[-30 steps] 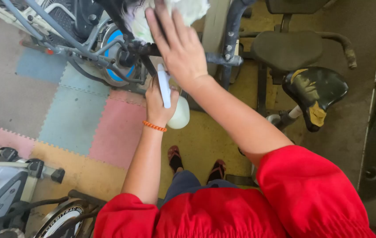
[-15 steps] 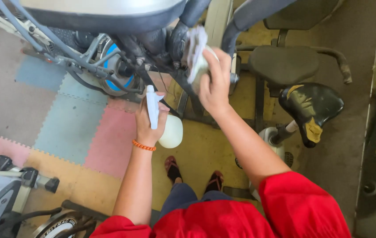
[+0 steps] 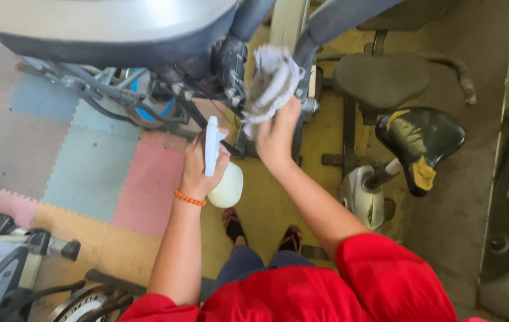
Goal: Cleaning and wiping down various gym machines using a spray bottle and a cloth.
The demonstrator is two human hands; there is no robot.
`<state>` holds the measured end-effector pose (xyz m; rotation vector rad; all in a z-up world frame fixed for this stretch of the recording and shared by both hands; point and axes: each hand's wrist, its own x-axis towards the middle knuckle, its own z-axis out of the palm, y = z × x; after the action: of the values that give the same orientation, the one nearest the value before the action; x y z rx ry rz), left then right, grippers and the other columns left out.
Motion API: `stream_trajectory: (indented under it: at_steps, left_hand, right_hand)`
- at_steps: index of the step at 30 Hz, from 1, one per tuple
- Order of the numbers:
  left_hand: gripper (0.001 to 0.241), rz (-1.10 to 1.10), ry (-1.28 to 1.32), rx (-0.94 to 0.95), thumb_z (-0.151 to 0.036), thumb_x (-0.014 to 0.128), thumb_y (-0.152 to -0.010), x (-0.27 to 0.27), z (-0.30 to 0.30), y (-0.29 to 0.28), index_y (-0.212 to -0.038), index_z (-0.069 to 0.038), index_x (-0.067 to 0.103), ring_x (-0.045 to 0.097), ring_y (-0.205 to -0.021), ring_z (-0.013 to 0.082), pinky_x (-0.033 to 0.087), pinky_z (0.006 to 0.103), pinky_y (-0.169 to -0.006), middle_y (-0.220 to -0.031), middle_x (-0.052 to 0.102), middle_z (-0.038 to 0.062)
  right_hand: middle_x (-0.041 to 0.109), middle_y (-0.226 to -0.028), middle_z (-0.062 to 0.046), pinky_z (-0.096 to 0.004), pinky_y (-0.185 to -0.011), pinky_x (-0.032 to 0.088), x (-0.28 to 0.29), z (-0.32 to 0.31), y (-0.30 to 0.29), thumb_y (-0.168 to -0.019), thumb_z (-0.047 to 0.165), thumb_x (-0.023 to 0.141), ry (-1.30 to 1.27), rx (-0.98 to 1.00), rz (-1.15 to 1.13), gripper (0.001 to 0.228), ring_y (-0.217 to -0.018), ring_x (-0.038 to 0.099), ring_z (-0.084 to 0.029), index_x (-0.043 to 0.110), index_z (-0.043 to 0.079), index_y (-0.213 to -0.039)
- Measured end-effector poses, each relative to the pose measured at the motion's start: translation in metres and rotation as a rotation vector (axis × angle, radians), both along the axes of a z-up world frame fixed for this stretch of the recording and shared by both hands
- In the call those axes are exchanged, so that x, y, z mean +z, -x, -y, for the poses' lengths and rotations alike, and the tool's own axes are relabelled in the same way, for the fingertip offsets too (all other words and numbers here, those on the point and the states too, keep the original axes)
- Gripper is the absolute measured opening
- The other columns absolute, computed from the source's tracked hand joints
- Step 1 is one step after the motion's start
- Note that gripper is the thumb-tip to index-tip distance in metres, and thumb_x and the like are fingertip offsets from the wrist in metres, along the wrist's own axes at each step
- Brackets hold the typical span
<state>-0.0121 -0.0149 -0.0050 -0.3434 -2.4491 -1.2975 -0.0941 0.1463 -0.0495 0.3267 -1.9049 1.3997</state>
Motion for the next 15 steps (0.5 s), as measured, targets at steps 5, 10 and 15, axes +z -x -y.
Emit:
stream_trajectory:
  at_steps: [5, 10, 15]
  left_hand:
    - [0.04, -0.011, 0.049, -0.02, -0.014, 0.064, -0.079, -0.008, 0.006, 0.006, -0.118, -0.007, 0.068, 0.072, -0.082, 0.0362, 0.058, 0.0454, -0.076, -0.084, 0.066, 0.014]
    - [0.037, -0.004, 0.103, -0.067, -0.015, 0.063, -0.079, -0.005, 0.0, 0.007, -0.115, -0.007, 0.07, 0.071, -0.084, 0.0392, 0.058, 0.0464, -0.076, -0.088, 0.067, 0.017]
    - [0.032, 0.09, 0.088, -0.106, -0.016, 0.065, -0.08, -0.021, -0.007, 0.02, -0.108, -0.001, 0.069, 0.072, -0.089, 0.0399, 0.059, 0.0468, -0.078, -0.094, 0.068, 0.02]
  right_hand:
    - [0.027, -0.165, -0.018, -0.049, -0.129, 0.025, 0.007, 0.014, 0.046, -0.113, 0.005, 0.037, -0.197, 0.171, -0.095, 0.047, -0.156, 0.027, -0.037, 0.034, 0.008, -0.159]
    - [0.042, -0.158, -0.012, -0.035, -0.126, 0.03, -0.023, -0.015, 0.024, -0.104, -0.003, 0.045, -0.794, 0.101, 0.064, 0.041, -0.151, 0.032, -0.028, 0.057, 0.002, -0.143]
    - [0.064, -0.129, 0.003, -0.036, -0.109, 0.042, -0.078, -0.033, -0.028, -0.093, 0.008, 0.061, -1.089, 0.062, 0.047, 0.028, -0.138, 0.047, -0.023, 0.072, 0.019, -0.116]
